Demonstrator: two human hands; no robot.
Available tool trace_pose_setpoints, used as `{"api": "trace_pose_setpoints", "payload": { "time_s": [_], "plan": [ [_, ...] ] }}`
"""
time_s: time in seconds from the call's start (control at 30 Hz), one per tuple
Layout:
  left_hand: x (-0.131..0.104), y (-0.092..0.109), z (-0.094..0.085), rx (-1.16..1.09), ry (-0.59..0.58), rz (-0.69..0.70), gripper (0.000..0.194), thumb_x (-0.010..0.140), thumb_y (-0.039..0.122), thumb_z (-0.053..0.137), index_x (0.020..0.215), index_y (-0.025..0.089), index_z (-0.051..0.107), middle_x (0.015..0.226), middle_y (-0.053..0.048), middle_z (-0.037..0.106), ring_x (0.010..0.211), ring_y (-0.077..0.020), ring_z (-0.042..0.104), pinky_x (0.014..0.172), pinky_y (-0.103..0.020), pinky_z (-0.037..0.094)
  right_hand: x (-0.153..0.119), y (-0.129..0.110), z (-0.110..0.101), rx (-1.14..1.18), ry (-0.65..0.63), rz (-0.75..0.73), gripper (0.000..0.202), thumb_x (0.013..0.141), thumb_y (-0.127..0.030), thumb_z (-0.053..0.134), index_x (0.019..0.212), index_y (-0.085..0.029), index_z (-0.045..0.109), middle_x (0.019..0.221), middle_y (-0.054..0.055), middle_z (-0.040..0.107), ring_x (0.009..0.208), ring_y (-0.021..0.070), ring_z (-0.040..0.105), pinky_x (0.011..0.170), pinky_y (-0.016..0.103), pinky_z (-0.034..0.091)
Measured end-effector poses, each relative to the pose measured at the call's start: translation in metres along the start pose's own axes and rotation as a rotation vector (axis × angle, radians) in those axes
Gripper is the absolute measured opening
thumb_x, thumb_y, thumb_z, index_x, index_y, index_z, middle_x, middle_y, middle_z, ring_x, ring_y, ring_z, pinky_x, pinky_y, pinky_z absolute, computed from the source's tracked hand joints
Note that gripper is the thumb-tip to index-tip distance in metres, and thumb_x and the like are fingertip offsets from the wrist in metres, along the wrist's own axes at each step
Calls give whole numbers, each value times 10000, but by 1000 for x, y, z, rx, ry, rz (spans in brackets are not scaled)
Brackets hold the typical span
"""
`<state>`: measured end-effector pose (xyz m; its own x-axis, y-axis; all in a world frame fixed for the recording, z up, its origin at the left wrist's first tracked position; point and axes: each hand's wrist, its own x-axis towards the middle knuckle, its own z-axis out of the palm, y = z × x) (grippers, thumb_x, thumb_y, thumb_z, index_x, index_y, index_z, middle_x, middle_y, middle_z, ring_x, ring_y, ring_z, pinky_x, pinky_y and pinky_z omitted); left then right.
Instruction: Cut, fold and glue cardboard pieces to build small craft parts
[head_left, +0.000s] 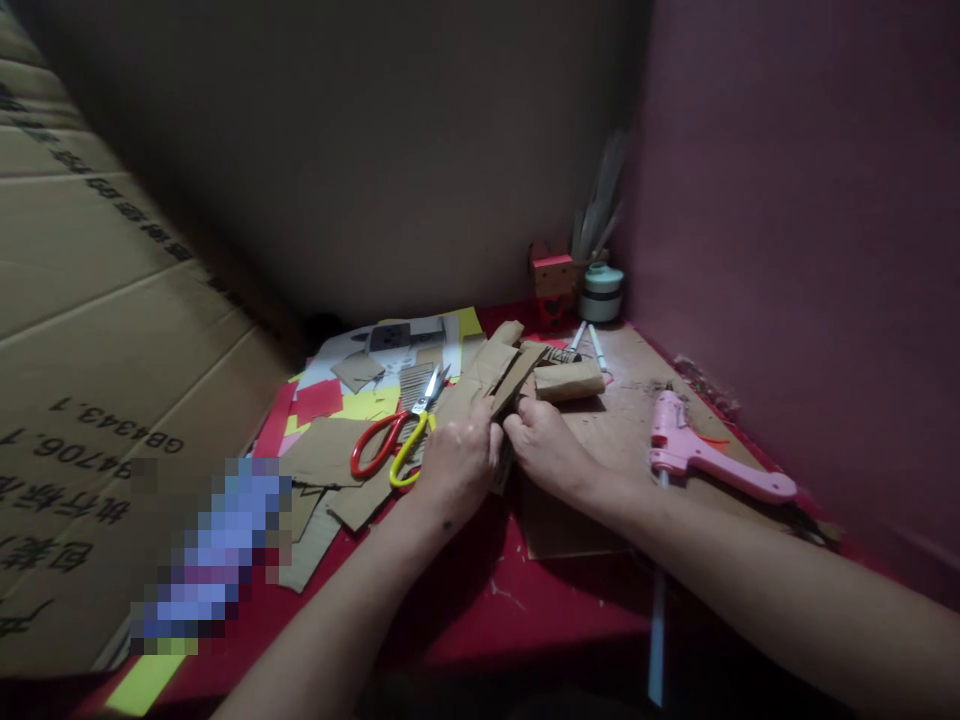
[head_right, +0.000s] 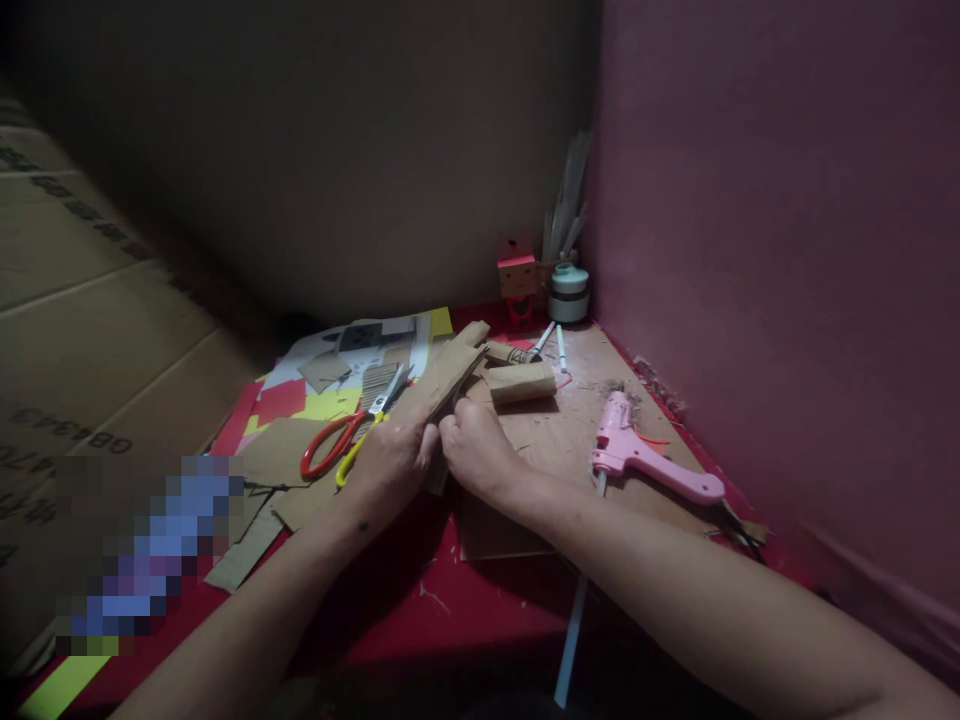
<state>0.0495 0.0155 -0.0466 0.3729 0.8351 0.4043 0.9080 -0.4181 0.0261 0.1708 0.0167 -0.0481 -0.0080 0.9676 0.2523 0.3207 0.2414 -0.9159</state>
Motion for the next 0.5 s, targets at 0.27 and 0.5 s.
{"api": "trace_pose_setpoints", "payload": {
  "time_s": [0.27, 0.5],
  "plan": [
    [-6, 4, -9, 112, 85, 137, 311, 899, 192, 334, 1152, 99, 488, 840, -115, 664, 759, -219, 631, 582, -297, 468, 3, -6, -9, -26, 72, -127, 63, 709, -131, 450, 683, -183, 474, 698, 28, 558, 655, 163, 498, 643, 303, 405],
    [4, 6, -11, 165, 55, 133, 195, 864, 183, 381, 896, 134, 567, 709, -97, 636, 622, -228, 616, 492, -302, 398, 1, -2, -3, 91, 109, -57, 110, 678, -117, 408, 632, -216, 390, 662, 8, 504, 651, 160, 460, 654, 301, 399]
  ]
}}
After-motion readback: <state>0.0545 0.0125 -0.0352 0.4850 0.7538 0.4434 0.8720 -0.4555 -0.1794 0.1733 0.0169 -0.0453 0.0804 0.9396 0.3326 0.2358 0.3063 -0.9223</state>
